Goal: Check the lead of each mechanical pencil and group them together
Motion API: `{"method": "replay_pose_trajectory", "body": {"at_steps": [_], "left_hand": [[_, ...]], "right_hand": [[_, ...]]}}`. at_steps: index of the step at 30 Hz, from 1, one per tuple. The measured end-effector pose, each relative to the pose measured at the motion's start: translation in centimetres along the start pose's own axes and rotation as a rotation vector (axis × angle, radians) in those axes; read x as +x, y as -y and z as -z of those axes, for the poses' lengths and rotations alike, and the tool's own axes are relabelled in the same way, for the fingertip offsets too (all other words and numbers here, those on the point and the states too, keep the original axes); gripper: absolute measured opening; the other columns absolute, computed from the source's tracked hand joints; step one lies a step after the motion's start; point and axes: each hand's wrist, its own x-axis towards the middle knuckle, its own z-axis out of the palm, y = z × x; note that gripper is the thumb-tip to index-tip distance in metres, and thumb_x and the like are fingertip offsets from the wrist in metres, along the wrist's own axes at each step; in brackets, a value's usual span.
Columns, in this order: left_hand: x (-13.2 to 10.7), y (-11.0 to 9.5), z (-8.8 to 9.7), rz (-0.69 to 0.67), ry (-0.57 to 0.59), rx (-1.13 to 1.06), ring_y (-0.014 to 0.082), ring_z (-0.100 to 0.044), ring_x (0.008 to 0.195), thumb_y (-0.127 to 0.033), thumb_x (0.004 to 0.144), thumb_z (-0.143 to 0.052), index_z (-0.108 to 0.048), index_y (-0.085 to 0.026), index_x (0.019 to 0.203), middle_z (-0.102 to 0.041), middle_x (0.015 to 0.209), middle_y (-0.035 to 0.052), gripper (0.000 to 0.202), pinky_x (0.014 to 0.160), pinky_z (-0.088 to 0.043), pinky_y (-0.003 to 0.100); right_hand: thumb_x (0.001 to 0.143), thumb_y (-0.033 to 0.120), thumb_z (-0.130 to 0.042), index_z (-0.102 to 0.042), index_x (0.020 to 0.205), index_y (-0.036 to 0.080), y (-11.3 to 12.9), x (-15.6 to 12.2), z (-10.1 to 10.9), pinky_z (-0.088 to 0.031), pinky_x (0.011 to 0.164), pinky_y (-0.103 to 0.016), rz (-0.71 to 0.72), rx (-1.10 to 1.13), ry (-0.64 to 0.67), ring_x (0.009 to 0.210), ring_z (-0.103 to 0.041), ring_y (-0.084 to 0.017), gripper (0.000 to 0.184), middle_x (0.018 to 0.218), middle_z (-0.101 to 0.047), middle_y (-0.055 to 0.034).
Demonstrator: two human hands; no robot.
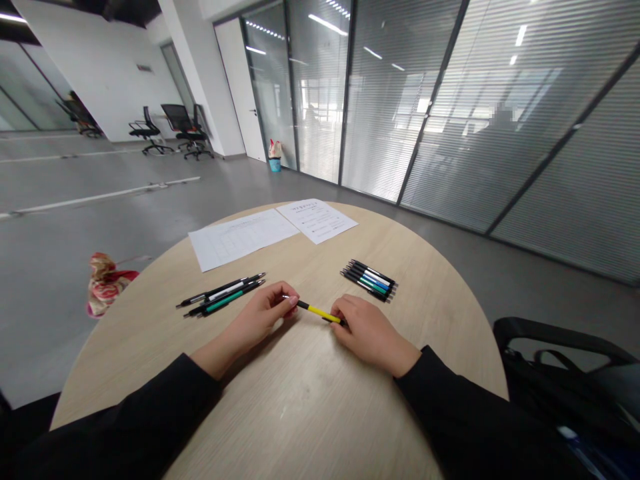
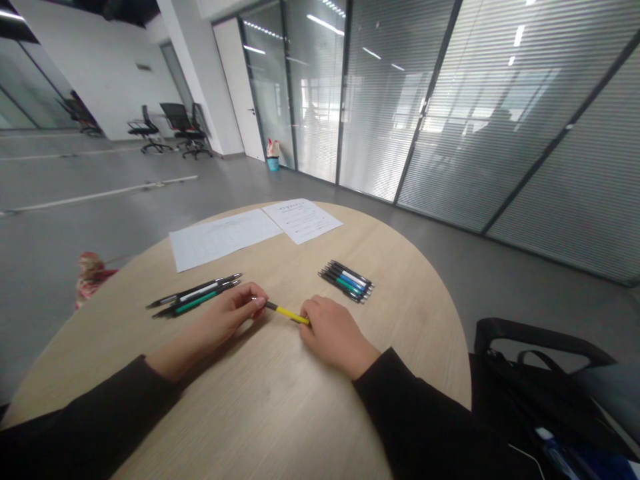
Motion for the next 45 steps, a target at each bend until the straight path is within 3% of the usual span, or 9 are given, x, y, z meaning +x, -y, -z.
{"method": "replay_pose_trajectory", "body": {"at_steps": [6,9,13,27,45], "left_hand": [[-0.1,0.7,0.1,-0.050,0.081,0.214,0.0141,-0.047,0.064,-0.040,0.091,-0.057,-0.059,-0.018,0.092,-0.056,0.070,-0.0023,0.022,0.062,-0.036,0.027],[-0.1,0.9,0.1,-0.102,0.104,0.352,0.0153,-0.050,0.067,-0.037,0.091,-0.057,-0.058,-0.020,0.109,-0.061,0.080,-0.0005,0.025,0.064,-0.038,0.028],[-0.2,0.9,0.1,-0.129,0.119,0.356,0.0179,-0.058,0.079,-0.034,0.092,-0.054,-0.049,-0.021,0.120,-0.064,0.096,0.0032,0.032,0.074,-0.045,0.033],[-0.5,0.3,0.2,-0.137,0.155,0.473,0.0215,-0.059,0.083,-0.037,0.091,-0.055,-0.057,-0.020,0.110,-0.067,0.094,0.0049,0.026,0.077,-0.044,0.035],[-0.4,0.4,0.4,-0.124,0.195,0.509,0.0213,-0.057,0.081,-0.037,0.092,-0.054,-0.062,-0.020,0.103,-0.065,0.092,0.0052,0.023,0.074,-0.042,0.033]], "right_hand": [[0.085,0.016,-0.065,-0.063,0.087,0.018,-0.5,0.1,0.2,-0.039,0.076,-0.028,-0.031,-0.030,0.042,0.087,-0.058,-0.017,0.003,0.090,-0.065,-0.0040],[0.086,0.017,-0.066,-0.066,0.086,0.018,-1.1,0.2,0.8,-0.039,0.076,-0.028,-0.070,-0.057,0.051,0.088,-0.060,-0.018,0.001,0.089,-0.067,-0.0044],[0.089,0.021,-0.065,-0.069,0.088,0.017,-2.4,0.3,1.7,-0.039,0.075,-0.028,-0.171,-0.126,0.071,0.089,-0.063,-0.020,0.006,0.092,-0.070,-0.0067],[0.090,0.023,-0.064,-0.070,0.088,0.019,-4.3,0.1,3.8,-0.038,0.070,-0.029,-0.396,-0.304,0.043,0.090,-0.065,-0.022,0.008,0.097,-0.073,-0.0082],[0.088,0.023,-0.063,-0.067,0.089,0.018,-5.0,0.0,3.9,-0.034,0.066,-0.030,-0.432,-0.332,0.022,0.089,-0.064,-0.023,0.006,0.099,-0.072,-0.0094]]}}
